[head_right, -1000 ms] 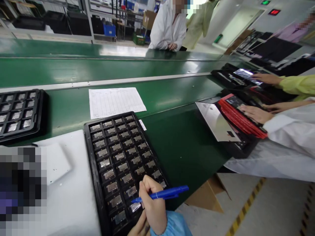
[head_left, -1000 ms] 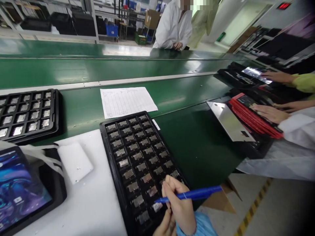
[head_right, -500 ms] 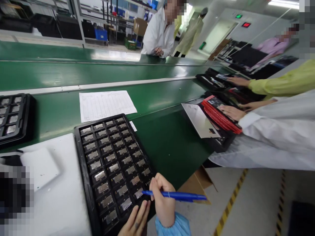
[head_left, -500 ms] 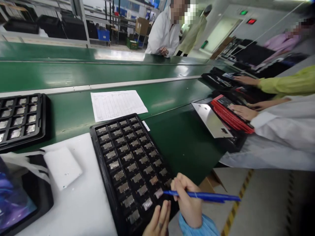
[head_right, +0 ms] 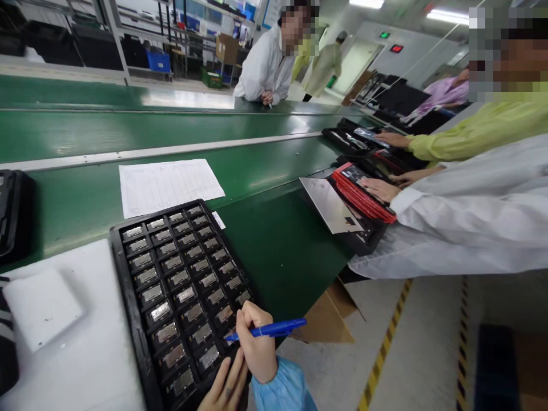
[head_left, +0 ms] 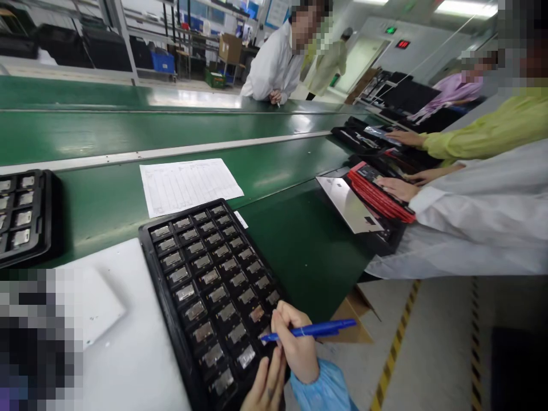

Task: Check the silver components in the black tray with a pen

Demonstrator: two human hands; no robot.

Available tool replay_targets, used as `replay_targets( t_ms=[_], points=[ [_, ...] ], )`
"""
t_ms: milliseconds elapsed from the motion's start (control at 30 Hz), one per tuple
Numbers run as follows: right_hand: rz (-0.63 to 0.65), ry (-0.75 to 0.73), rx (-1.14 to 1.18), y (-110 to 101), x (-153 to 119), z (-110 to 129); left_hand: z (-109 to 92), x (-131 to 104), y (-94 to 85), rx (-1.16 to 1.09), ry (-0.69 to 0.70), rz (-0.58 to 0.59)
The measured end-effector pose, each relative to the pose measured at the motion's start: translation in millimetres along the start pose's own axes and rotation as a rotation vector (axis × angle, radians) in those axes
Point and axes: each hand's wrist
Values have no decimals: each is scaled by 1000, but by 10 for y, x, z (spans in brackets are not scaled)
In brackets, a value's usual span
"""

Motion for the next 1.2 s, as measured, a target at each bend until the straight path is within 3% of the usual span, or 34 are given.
replay_targets(
  t_ms=[367, 567, 867, 1067, 1200],
  points=[
    [-53, 21, 46, -16, 122, 83, 123, 57, -69, -51, -5, -38],
    [6, 14, 76, 44, 358, 108, 114, 93, -41, -192, -20, -143],
    [-29, 50, 215, 71, 380, 89, 51, 66, 53, -199, 10, -223],
    [-103, 38, 284, 47, 359, 83, 69, 60, 26, -215, 66, -184],
    [-18, 0, 188, 30, 381, 116, 135, 79, -50, -276, 90, -142]
  ],
)
Point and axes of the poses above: each hand's wrist, its own x-axis towards the middle knuckle, its own y-axis out of the palm, z = x × y, and after that the axes turned 14 degrees about z, right-handed
